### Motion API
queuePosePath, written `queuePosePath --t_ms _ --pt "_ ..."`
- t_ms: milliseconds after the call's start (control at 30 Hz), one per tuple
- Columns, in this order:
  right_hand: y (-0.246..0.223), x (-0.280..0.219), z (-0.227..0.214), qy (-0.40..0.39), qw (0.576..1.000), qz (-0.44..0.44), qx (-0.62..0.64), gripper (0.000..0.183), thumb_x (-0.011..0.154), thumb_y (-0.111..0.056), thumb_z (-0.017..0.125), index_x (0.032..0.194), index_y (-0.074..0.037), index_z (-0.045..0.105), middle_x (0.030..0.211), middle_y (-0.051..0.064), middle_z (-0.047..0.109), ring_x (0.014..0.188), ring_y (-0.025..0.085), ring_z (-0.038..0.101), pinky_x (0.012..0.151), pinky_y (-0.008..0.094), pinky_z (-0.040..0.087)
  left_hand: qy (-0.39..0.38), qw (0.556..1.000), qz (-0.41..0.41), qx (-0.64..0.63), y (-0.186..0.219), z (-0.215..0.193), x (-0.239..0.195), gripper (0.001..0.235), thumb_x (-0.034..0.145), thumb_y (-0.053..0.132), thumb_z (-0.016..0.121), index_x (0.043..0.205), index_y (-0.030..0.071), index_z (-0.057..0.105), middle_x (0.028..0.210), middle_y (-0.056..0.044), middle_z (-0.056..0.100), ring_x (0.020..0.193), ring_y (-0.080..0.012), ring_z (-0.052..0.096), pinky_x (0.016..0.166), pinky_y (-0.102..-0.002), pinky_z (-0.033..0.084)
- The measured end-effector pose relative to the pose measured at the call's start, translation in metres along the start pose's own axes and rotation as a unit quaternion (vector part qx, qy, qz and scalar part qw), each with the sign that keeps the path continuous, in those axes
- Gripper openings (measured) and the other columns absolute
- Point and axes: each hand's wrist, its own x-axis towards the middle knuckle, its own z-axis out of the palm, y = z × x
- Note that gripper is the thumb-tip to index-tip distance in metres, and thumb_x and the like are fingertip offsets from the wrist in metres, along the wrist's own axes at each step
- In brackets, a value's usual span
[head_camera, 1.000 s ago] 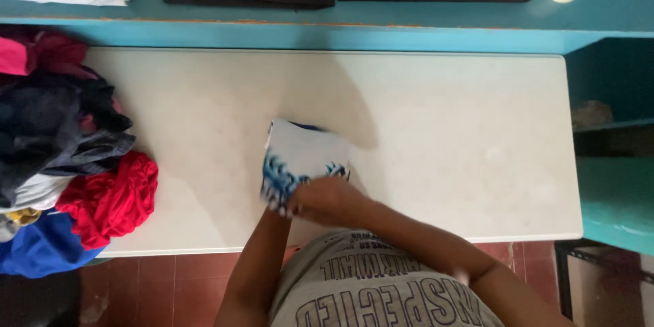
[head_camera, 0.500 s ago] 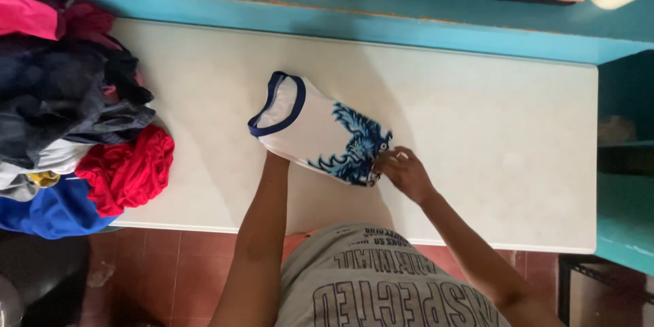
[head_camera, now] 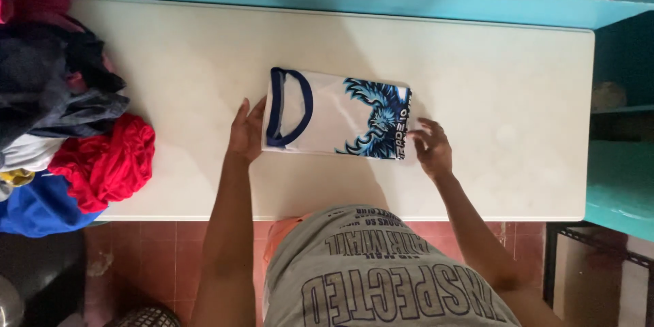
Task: Folding various shirts and laundry items on a table.
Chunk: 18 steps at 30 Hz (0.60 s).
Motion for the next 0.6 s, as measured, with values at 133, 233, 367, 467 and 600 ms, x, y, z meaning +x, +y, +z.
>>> queuePosePath --t_ms 133,233,367,467,600 --pt "0.012 -0.007 0.005 0.046 0.959 0.232 0.157 0.022 0.092 -0.012 0.074 0.114 -0.012 0.073 0.116 0.012 0.070 0.100 0.027 0.073 0.080 0.038 0.061 0.081 0.944 0.054 0.316 -0.011 -0.032 0.000 0.074 0.103 0.055 0.052 0.153 0.001 0.045 0.153 -0.012 0.051 0.140 -0.0217 0.047 0.119 -0.037 0.035" --pt "0.004 -0.003 0.018 -0.036 0.908 0.392 0.143 0.023 0.098 -0.030 0.071 0.113 -0.014 0.075 0.095 0.010 0.078 0.089 0.026 0.076 0.080 0.038 0.057 0.112 0.896 0.086 0.421 -0.032 -0.077 0.025 0.064 0.100 0.045 0.063 0.143 -0.003 0.056 0.135 -0.010 0.062 0.121 -0.0155 0.055 0.105 -0.031 0.041" --pt "-0.023 0.001 0.034 -0.050 0.940 0.333 0.058 0.033 0.094 -0.041 0.075 0.109 -0.011 0.076 0.093 0.010 0.076 0.087 0.029 0.073 0.073 0.042 0.056 0.183 0.868 0.058 0.459 -0.027 -0.023 0.013 0.056 0.082 0.025 0.084 0.128 0.000 0.065 0.100 -0.006 0.074 0.083 -0.0138 0.065 0.074 -0.031 0.054" --pt "-0.018 -0.009 0.041 -0.089 0.937 0.335 0.044 0.037 0.089 -0.040 0.079 0.105 -0.008 0.073 0.092 0.013 0.077 0.085 0.029 0.074 0.074 0.043 0.057 0.148 0.855 0.131 0.479 -0.038 -0.037 0.012 0.049 0.075 0.015 0.086 0.117 -0.002 0.070 0.096 -0.008 0.076 0.080 -0.0139 0.069 0.073 -0.029 0.057" --pt "0.028 -0.041 0.053 -0.101 0.949 0.284 0.095 0.044 0.088 -0.044 0.083 0.100 -0.003 0.073 0.095 0.015 0.078 0.085 0.024 0.074 0.075 0.036 0.058 0.167 0.849 0.061 0.498 -0.043 -0.043 -0.010 0.040 0.077 0.016 0.085 0.111 0.000 0.072 0.090 -0.005 0.073 0.076 -0.0127 0.064 0.067 -0.029 0.054"
